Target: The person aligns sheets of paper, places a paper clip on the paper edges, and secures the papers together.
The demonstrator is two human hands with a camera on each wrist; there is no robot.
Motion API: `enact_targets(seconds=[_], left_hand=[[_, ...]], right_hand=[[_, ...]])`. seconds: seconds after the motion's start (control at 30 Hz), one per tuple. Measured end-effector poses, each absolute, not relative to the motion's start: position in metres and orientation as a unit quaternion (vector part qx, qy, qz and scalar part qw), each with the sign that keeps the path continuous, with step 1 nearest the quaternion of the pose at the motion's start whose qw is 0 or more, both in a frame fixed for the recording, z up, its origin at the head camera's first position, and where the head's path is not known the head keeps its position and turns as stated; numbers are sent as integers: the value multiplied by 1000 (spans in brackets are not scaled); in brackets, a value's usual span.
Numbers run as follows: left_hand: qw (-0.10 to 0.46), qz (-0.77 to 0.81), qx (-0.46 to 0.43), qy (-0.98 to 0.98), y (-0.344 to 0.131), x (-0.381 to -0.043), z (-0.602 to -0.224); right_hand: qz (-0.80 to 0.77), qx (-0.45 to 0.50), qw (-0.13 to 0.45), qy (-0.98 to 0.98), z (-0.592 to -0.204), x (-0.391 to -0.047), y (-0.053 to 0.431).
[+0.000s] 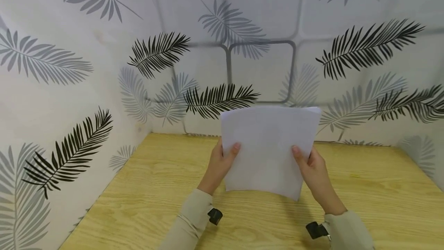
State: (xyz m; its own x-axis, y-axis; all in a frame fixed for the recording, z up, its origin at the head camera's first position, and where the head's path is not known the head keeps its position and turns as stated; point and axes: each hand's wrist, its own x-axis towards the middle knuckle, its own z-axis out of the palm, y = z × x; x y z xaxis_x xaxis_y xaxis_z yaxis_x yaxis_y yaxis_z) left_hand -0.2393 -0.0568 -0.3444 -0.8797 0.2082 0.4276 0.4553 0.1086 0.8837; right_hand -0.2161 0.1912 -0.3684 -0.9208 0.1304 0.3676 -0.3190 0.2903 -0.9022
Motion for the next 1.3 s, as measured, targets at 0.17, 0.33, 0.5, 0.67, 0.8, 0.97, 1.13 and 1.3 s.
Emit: enact_targets(seconds=[0.17,0.33,0.5,0.67,0.8,0.97,1.13,1.3], left_hand=[[120,-654,-257,-702,-59,-257,-355],[128,-684,-285,-660,-60,-267,-358],[149,-699,-299,-632,-60,-267,-356],[166,-707,-304,-617,-58,-264,-350],[162,-710,-294,-619,-57,-262,-347],[159,-705,-273,-635,-56,-258,-346],[149,-706,-266,-639,-56,-256,-348],[139,-711,-254,-641,-54,-256,-353]], right_hand=[[583,89,208,-780,-360,-216,195],[601,130,270,-741,-348,-217,196],[651,180,332,-658,-340,-219,192],[651,207,375,-627,-337,-219,187],[619,182,397,-653,-336,-218,185],[580,164,390,-696,-341,-214,186],[573,149,376,-713,-347,-212,186],[581,153,369,-709,-349,-213,186]])
